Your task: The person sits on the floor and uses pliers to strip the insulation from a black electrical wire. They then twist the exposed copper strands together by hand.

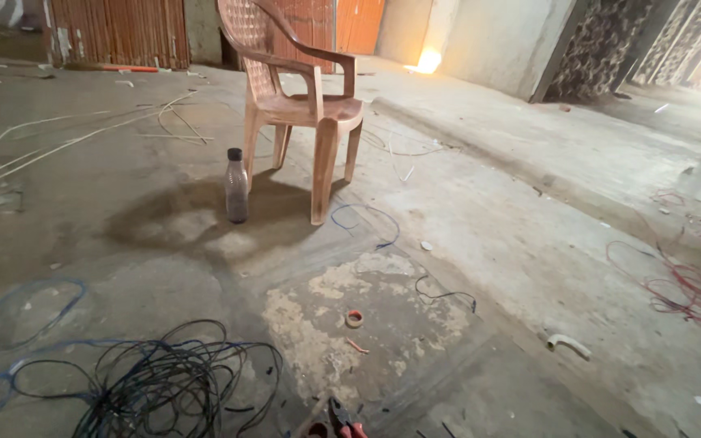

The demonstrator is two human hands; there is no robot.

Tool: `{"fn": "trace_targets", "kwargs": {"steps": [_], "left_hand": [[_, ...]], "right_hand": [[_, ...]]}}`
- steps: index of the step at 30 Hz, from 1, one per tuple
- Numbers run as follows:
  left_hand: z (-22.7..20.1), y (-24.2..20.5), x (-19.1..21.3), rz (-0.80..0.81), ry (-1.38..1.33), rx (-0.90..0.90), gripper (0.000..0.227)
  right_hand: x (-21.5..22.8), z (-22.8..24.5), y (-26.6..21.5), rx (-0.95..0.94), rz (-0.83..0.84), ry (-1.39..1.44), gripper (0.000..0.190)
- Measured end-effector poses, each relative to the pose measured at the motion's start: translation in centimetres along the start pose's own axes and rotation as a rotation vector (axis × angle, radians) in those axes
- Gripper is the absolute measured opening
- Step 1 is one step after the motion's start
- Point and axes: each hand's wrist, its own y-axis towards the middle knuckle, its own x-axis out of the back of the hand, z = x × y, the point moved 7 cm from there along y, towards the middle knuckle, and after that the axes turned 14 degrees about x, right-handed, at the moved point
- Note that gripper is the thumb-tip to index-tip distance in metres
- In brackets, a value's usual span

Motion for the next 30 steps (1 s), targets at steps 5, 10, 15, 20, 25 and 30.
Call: {"fn": "trace_targets", "kwargs": {"steps": [5,10,15,20,25,30], "left_hand": [[4.5,-3.3,2.5,0.017,-0.239,0.025,0.025],[6.2,-7.0,5.4,0.091,-0.636,0.003,0.031],[6.2,-7.4,7.6,-0.258,0.129,-0.185,0.020],[6.7,-8.3,8.5,-0.368,0.463,-0.299,0.015],[7.4,-6.0,9.6,-0.139,0.101,-0.255,0.026],[8.5,-4.8,11.0,-0.197,0.168,-0.206,0.016]], "right_hand": [[-1.5,-3.7,-3.8,0.042,0.022,0.000,0.032],[-0.8,-7.4,-9.9,-0.113,0.015,-0.034,0.038],[0.6,-9.6,-10.5,-0.110,0.000,-0.112,0.018],[1.2,-10.9,-10.7,-0.115,0.051,0.044,0.021],[1.7,-12.5,-10.4,-0.241,-0.013,-0.053,0.023],[1.8,-13.0,-10.1,-0.210,-0.034,-0.040,0.026]]}}
